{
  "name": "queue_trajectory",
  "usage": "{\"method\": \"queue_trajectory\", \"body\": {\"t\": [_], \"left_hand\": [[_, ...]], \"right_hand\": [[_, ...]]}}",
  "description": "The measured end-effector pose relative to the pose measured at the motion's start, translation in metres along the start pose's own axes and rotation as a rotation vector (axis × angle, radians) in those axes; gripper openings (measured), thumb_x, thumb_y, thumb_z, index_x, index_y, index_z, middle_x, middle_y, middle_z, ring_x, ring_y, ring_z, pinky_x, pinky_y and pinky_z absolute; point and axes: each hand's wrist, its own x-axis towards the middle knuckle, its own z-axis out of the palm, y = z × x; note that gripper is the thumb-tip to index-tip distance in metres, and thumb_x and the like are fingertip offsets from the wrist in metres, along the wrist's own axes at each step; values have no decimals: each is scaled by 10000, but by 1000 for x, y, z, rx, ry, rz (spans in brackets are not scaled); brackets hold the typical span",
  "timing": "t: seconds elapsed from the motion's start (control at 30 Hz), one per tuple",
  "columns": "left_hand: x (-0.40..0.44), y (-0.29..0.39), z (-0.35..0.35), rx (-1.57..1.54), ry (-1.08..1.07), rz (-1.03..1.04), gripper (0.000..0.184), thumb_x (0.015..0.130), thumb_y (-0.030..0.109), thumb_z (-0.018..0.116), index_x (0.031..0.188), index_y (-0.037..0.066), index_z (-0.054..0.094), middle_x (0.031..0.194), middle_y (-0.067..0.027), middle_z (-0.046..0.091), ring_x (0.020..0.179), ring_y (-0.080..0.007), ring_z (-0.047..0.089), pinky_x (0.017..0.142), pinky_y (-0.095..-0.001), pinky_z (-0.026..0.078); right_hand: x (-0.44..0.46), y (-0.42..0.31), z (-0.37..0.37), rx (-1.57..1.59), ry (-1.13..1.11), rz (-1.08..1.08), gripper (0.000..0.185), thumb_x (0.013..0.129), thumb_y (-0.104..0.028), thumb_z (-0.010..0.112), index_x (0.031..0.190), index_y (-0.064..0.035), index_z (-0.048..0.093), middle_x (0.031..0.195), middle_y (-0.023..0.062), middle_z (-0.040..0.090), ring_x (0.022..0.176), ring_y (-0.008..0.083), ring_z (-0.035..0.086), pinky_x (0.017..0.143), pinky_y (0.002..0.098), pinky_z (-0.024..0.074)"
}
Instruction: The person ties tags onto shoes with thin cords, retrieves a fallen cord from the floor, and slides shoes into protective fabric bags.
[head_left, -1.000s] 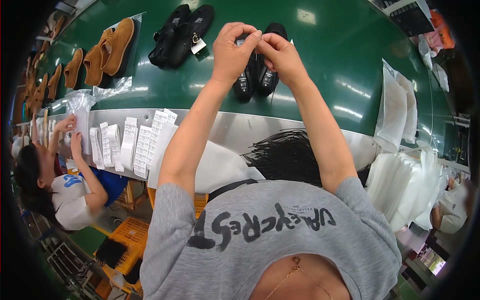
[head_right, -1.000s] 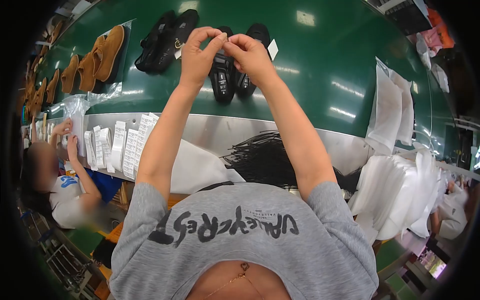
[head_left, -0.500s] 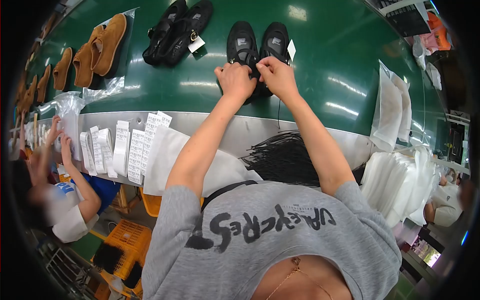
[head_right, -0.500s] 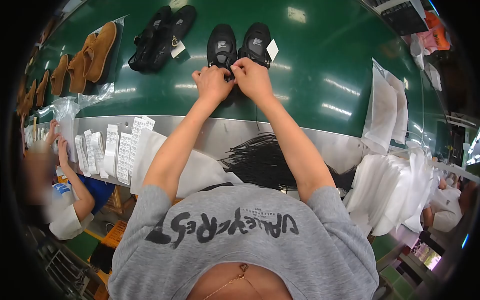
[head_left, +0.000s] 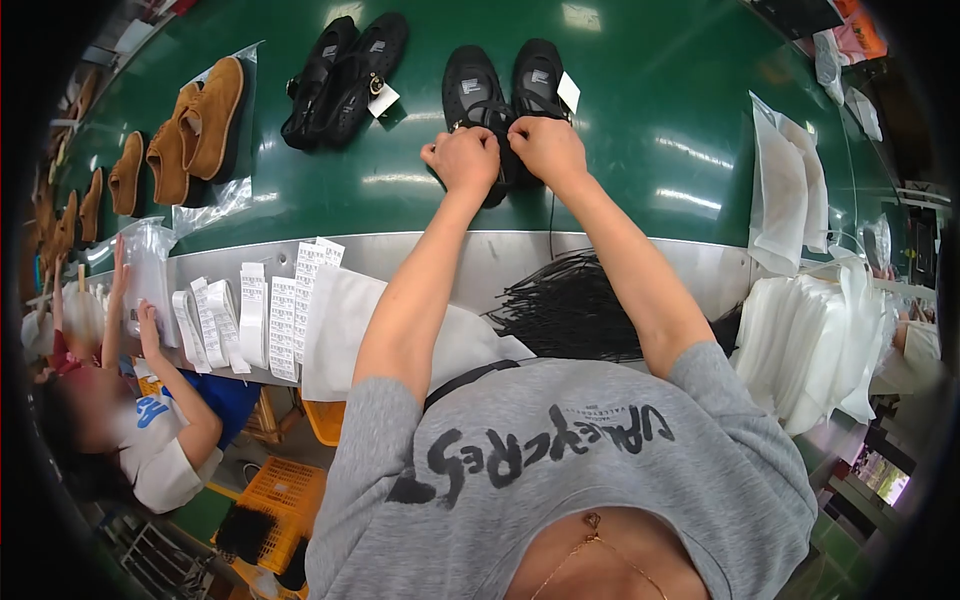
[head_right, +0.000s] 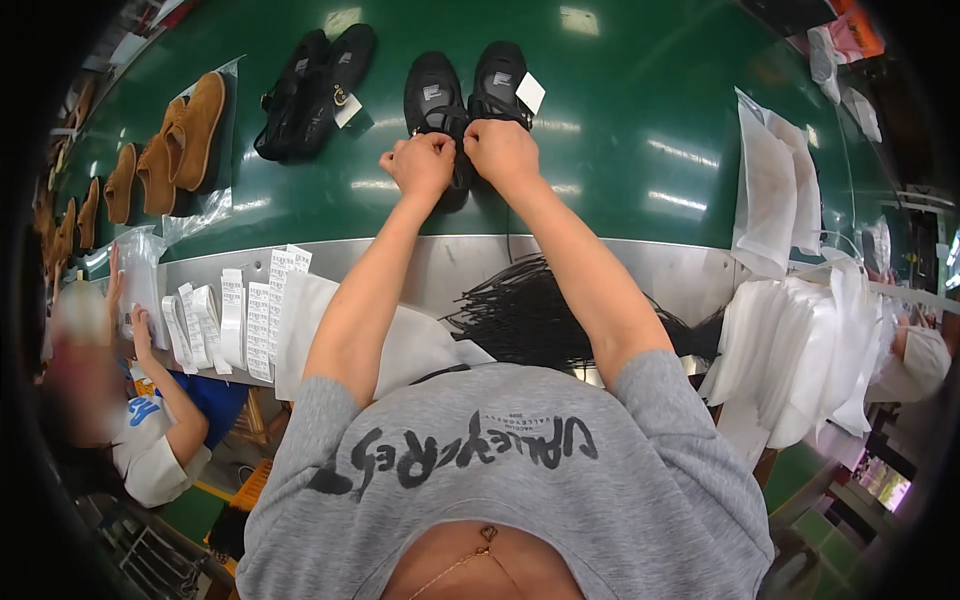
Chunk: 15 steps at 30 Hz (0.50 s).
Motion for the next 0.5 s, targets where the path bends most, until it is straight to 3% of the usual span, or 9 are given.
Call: {"method": "queue_trajectory", "body": {"t": [0.33, 0.5], "left_hand": [[-2, -4, 6, -128, -27, -38, 151, 749, 313, 619, 816, 208, 704, 768, 25, 634, 879, -191, 530, 884, -400, 247], [-8, -7, 5, -184, 36, 61, 163, 726, 323, 637, 818, 207, 706, 725, 24, 595, 851, -188, 524, 850, -395, 256]], "right_hand": [[6, 1, 0, -111, 9, -115, 150, 724, -201, 568, 791, -135, 685, 740, 129, 639, 737, 301, 628, 662, 408, 507], [10, -3, 8, -121, 4, -113, 139, 717, -188, 564, 761, -122, 678, 737, 130, 642, 742, 302, 632, 664, 413, 507]]}}
